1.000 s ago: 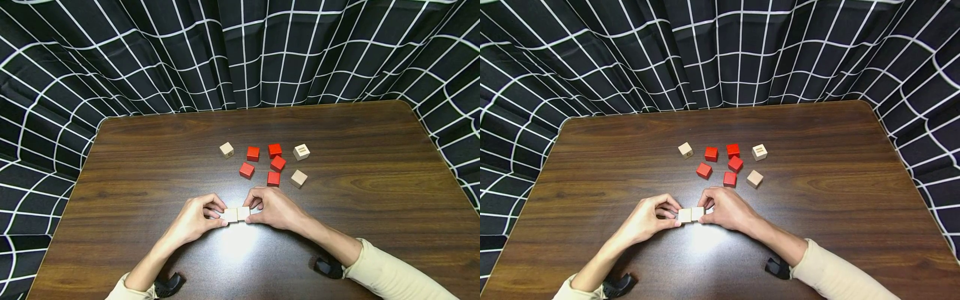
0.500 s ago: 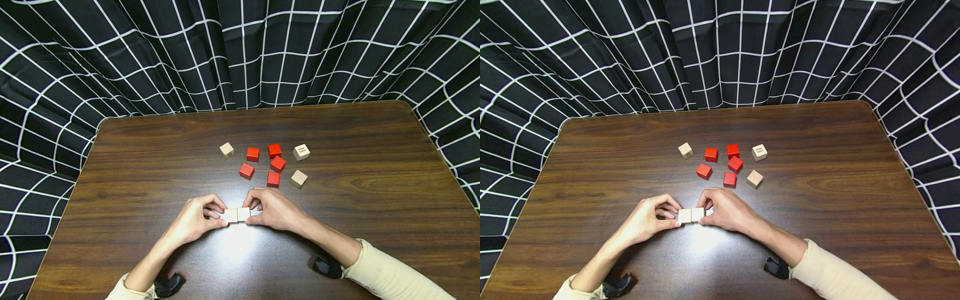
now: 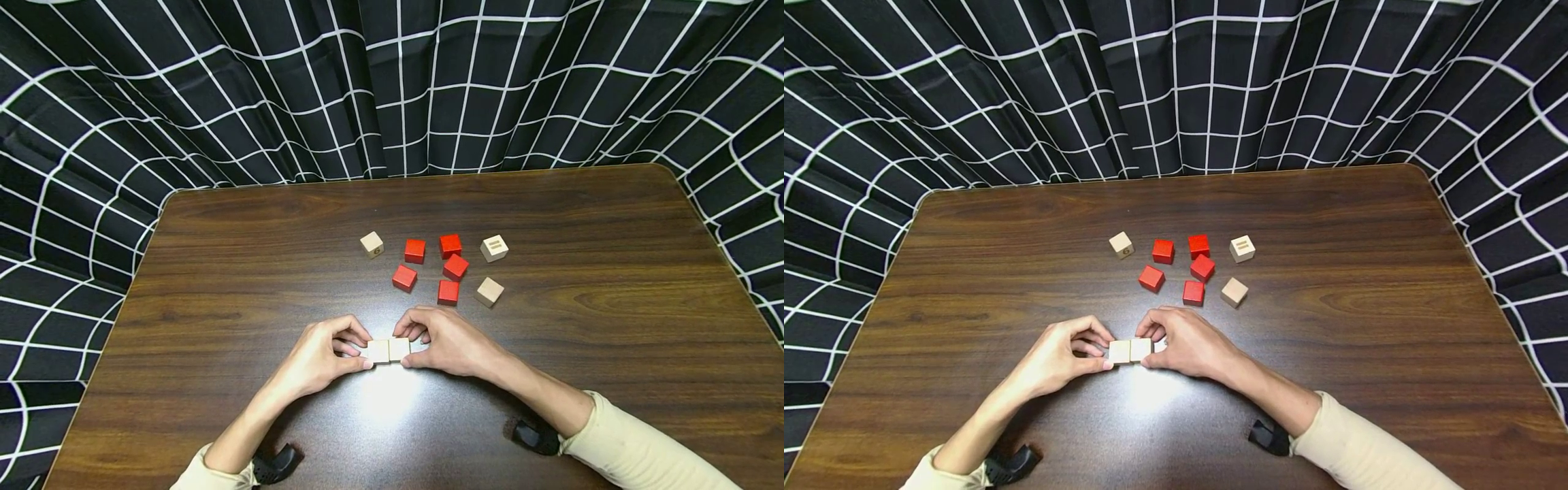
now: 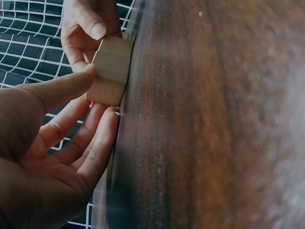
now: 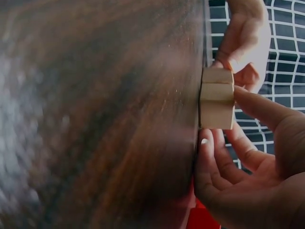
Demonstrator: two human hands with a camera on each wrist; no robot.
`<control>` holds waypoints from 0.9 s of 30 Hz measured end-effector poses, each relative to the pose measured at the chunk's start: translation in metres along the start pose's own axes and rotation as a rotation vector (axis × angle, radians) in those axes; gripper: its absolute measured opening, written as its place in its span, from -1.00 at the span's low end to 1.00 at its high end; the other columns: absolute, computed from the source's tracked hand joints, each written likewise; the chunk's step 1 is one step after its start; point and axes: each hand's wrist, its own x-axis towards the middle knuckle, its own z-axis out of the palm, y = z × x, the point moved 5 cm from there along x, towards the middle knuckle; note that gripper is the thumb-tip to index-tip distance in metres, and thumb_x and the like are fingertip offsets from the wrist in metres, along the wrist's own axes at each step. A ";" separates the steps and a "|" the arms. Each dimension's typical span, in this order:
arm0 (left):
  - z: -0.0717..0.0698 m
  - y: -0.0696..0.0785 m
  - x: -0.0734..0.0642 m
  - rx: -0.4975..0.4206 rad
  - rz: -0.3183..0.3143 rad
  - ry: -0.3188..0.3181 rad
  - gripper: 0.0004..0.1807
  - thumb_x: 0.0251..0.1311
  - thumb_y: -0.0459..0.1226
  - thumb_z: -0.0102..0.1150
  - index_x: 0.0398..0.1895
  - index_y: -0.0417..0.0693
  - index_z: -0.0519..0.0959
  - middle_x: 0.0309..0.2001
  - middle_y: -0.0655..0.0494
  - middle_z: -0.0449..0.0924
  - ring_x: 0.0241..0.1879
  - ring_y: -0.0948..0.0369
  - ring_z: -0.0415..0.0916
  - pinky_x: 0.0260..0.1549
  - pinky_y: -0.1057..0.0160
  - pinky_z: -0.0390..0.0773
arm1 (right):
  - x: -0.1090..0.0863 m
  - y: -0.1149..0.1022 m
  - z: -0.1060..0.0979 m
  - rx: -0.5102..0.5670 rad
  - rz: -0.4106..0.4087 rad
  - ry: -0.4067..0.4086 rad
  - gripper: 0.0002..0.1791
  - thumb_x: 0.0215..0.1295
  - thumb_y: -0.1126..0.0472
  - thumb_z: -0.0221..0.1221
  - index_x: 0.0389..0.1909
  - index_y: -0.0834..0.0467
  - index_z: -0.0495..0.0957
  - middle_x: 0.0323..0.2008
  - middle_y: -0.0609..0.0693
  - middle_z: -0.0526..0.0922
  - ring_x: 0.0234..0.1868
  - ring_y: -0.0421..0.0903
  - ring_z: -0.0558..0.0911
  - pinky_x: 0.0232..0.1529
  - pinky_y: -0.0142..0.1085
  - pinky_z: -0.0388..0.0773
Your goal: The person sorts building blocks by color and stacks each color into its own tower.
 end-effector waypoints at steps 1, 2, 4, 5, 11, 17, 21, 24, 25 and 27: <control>0.000 0.000 0.000 0.001 0.003 0.000 -0.69 -0.05 -0.40 0.53 -0.24 -0.03 0.63 -0.21 0.08 0.67 -0.31 0.26 0.69 -0.27 0.32 0.71 | 0.000 0.000 -0.001 0.009 -0.005 -0.004 -0.60 -0.06 0.28 0.52 -0.16 0.10 0.64 -0.29 -0.17 0.66 -0.23 -0.17 0.66 -0.13 -0.30 0.66; 0.000 0.001 0.000 0.004 0.006 0.001 -0.69 -0.05 -0.40 0.53 -0.24 -0.03 0.63 -0.22 0.08 0.67 -0.30 0.26 0.69 -0.26 0.32 0.71 | 0.000 0.000 -0.002 0.009 -0.011 -0.005 -0.61 -0.05 0.28 0.52 -0.15 0.11 0.64 -0.28 -0.16 0.67 -0.23 -0.17 0.66 -0.12 -0.30 0.66; 0.000 0.001 0.001 0.011 0.010 0.001 -0.70 -0.05 -0.40 0.53 -0.25 -0.02 0.64 -0.22 0.09 0.67 -0.30 0.26 0.68 -0.26 0.33 0.71 | 0.000 -0.001 -0.004 0.017 -0.023 -0.004 -0.62 -0.02 0.27 0.51 -0.14 0.13 0.64 -0.27 -0.13 0.68 -0.22 -0.15 0.67 -0.12 -0.30 0.66; 0.000 0.002 0.001 0.015 0.012 0.002 -0.70 -0.05 -0.39 0.53 -0.25 -0.02 0.64 -0.22 0.10 0.67 -0.30 0.27 0.68 -0.25 0.33 0.71 | -0.001 -0.001 -0.006 0.025 -0.025 -0.004 -0.62 -0.01 0.27 0.51 -0.14 0.14 0.64 -0.26 -0.11 0.69 -0.22 -0.14 0.67 -0.11 -0.29 0.67; 0.000 0.002 0.001 0.025 0.005 0.004 -0.70 -0.05 -0.37 0.54 -0.25 0.02 0.64 -0.23 0.14 0.66 -0.30 0.27 0.67 -0.25 0.33 0.70 | -0.003 -0.001 -0.018 0.085 -0.012 0.012 -0.65 0.04 0.27 0.48 -0.13 0.19 0.64 -0.21 -0.02 0.71 -0.20 -0.06 0.68 -0.09 -0.22 0.67; 0.001 0.002 0.002 0.028 0.008 0.004 -0.69 -0.06 -0.37 0.54 -0.24 0.00 0.64 -0.23 0.13 0.66 -0.31 0.28 0.67 -0.25 0.33 0.70 | -0.005 -0.004 -0.033 0.097 -0.031 0.072 -0.69 0.07 0.29 0.46 -0.14 0.16 0.65 -0.18 0.02 0.70 -0.18 -0.03 0.67 -0.10 -0.21 0.67; 0.001 0.001 0.002 0.028 0.013 0.001 -0.69 -0.05 -0.36 0.54 -0.23 -0.02 0.64 -0.23 0.12 0.66 -0.31 0.28 0.67 -0.25 0.33 0.70 | -0.007 -0.006 -0.041 0.100 -0.054 0.115 -0.70 0.06 0.30 0.47 -0.17 0.16 0.65 -0.19 0.02 0.70 -0.18 -0.01 0.67 -0.11 -0.24 0.67; 0.001 0.002 0.002 0.025 0.013 0.000 -0.69 -0.04 -0.37 0.54 -0.23 -0.02 0.64 -0.23 0.11 0.66 -0.31 0.27 0.67 -0.24 0.32 0.70 | -0.007 -0.007 -0.046 0.110 -0.066 0.135 -0.70 0.06 0.32 0.47 -0.17 0.14 0.65 -0.18 0.01 0.68 -0.18 0.01 0.66 -0.11 -0.23 0.67; 0.000 0.002 0.001 0.023 0.012 0.001 -0.69 -0.04 -0.37 0.54 -0.23 -0.02 0.64 -0.23 0.10 0.66 -0.31 0.27 0.67 -0.24 0.32 0.70 | -0.007 -0.008 -0.048 0.112 -0.069 0.140 -0.70 0.06 0.32 0.47 -0.17 0.13 0.65 -0.18 0.01 0.68 -0.19 0.02 0.66 -0.11 -0.22 0.67; -0.001 0.002 0.001 0.022 0.012 0.001 -0.69 -0.05 -0.38 0.54 -0.23 -0.03 0.63 -0.22 0.09 0.66 -0.31 0.27 0.67 -0.24 0.32 0.70 | -0.007 -0.008 -0.051 0.109 -0.072 0.152 -0.70 0.05 0.32 0.47 -0.17 0.11 0.66 -0.19 -0.01 0.67 -0.20 0.03 0.66 -0.11 -0.19 0.67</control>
